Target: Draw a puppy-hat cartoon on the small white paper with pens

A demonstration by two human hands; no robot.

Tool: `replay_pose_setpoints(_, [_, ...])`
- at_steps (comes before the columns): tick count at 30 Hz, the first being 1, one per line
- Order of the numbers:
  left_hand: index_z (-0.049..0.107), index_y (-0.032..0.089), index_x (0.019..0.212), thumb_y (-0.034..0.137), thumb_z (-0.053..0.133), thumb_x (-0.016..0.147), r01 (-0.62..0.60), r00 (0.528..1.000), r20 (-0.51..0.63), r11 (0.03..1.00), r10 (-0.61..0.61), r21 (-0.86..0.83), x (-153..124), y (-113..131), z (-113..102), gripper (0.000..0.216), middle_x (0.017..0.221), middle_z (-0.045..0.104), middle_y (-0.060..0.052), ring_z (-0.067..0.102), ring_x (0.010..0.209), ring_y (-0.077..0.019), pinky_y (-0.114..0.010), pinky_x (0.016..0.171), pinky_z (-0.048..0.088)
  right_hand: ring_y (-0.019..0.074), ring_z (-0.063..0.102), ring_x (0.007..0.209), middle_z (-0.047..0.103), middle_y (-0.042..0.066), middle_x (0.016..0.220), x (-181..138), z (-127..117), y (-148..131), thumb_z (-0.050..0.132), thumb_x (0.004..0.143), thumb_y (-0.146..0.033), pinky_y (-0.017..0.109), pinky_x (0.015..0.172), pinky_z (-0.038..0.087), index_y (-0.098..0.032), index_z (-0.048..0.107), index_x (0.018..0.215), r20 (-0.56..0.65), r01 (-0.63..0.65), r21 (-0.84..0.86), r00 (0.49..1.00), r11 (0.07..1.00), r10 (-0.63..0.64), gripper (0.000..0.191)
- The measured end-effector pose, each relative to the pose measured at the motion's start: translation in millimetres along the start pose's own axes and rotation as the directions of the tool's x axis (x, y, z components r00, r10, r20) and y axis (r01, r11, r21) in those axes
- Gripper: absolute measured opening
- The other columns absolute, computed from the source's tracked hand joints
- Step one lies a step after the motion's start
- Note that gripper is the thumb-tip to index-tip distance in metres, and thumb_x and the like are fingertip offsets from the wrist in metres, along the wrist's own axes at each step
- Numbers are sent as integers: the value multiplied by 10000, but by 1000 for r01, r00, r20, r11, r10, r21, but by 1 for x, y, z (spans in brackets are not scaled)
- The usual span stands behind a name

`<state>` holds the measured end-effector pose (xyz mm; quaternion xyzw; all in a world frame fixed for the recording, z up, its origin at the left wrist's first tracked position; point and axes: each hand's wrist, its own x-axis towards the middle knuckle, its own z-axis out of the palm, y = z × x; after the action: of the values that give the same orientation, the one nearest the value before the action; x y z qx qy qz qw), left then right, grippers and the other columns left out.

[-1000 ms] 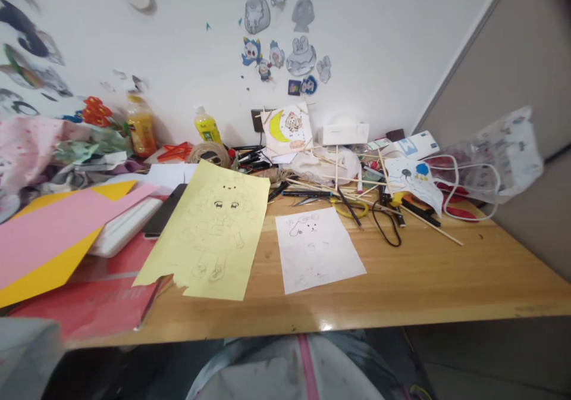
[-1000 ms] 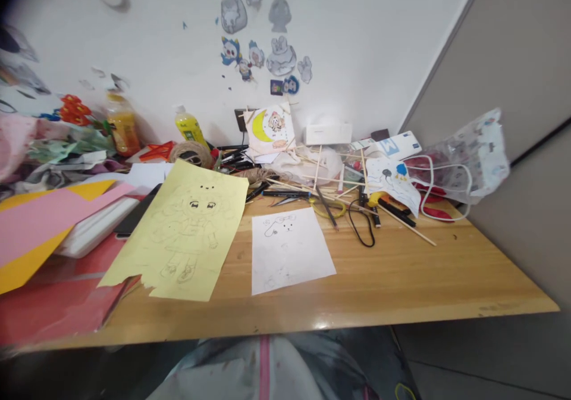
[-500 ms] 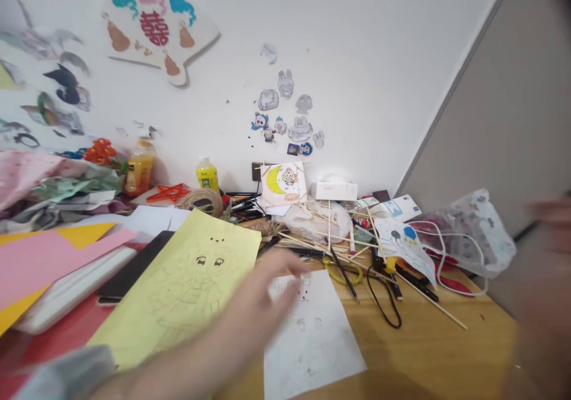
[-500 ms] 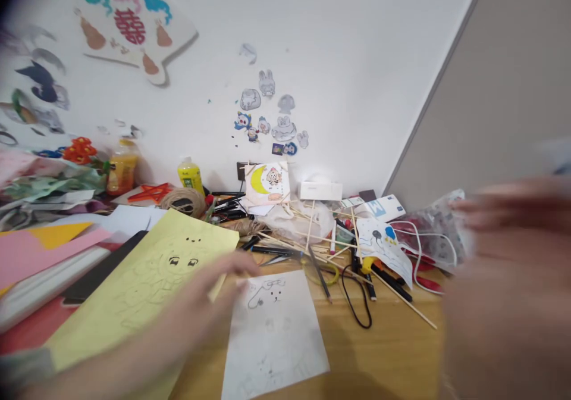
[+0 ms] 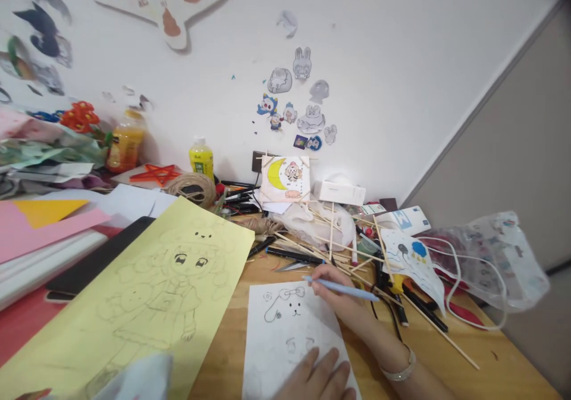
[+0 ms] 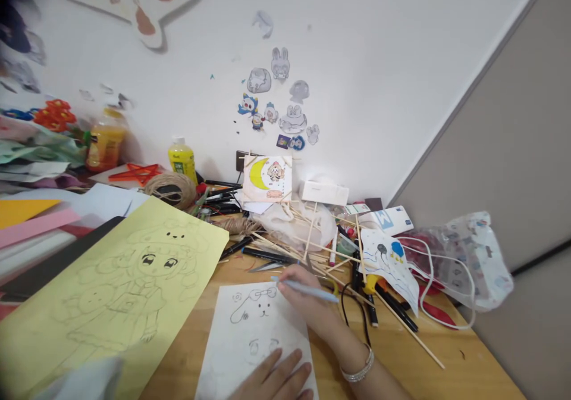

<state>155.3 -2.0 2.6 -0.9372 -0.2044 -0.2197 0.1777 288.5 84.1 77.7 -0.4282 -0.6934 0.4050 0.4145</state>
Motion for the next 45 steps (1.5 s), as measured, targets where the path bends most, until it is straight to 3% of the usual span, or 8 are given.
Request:
replay_pose_setpoints(7, [634,171,1176,256,471,999,91,988,122,996,-94,25,-3,-11,-26,256,1245,645,-72,597,1119,-269,-388,869,433,148,523,568,557,-31,601,-7,5,1,608,813,-468,269,586,430,-217,550,728,-49,-119,156,991,981,128,272])
replay_pose_setpoints(10, [668,150,1099,266,480,992,127,978,164,992,-128,17,-3,-14,-28,245,1163,681,-100,626,1057,-288,-400,821,449,159,550,603,589,-21,633,-7,5,-1,674,758,-476,277,604,445,-214,594,771,-60,-133,135,988,982,142,274])
replay_pose_setpoints(14, [670,143,1066,273,501,988,178,965,192,984,-177,12,-1,-11,-23,227,1090,702,-116,643,1005,-287,-384,766,461,147,518,547,585,-23,591,-7,5,-1,694,740,-418,268,561,430,-214,561,670,-64,-150,85,986,985,156,254])
replay_pose_setpoints(18, [657,145,1094,280,484,995,198,962,191,980,-196,10,-1,-9,-20,240,1114,692,-123,638,1029,-302,-405,785,462,155,525,572,569,-28,606,-8,5,2,696,731,-376,269,577,434,-217,570,667,-59,-141,72,988,987,146,212])
replay_pose_setpoints(22, [653,158,1093,280,466,1002,190,967,172,982,-189,8,-2,-9,-21,241,1127,689,-111,637,1034,-299,-403,797,456,185,578,730,639,10,775,-9,4,6,713,730,-366,275,655,458,-213,642,779,-111,-76,69,990,995,83,175])
replay_pose_setpoints(28, [644,171,1131,285,463,1004,188,971,147,982,-188,10,-5,-10,-18,248,1163,668,-113,619,1055,-303,-413,846,425,162,523,566,584,-7,574,-10,5,7,670,774,-436,283,584,421,-212,557,601,-84,-143,62,985,988,148,304])
replay_pose_setpoints(34, [647,178,1116,286,470,1001,189,973,131,982,-190,18,-6,-9,-13,237,1130,681,-107,636,1004,-305,-422,828,434,139,456,495,496,-36,490,-9,5,8,662,770,-518,266,521,379,-222,467,528,-102,-106,26,989,994,108,429])
replay_pose_setpoints(45, [655,214,1115,276,443,1016,149,983,109,989,-149,6,-7,-6,-13,242,1178,678,-55,632,1055,-268,-398,851,455,164,527,612,580,-13,646,-8,8,20,645,807,-473,271,606,430,-216,593,734,-155,-81,134,983,988,102,272])
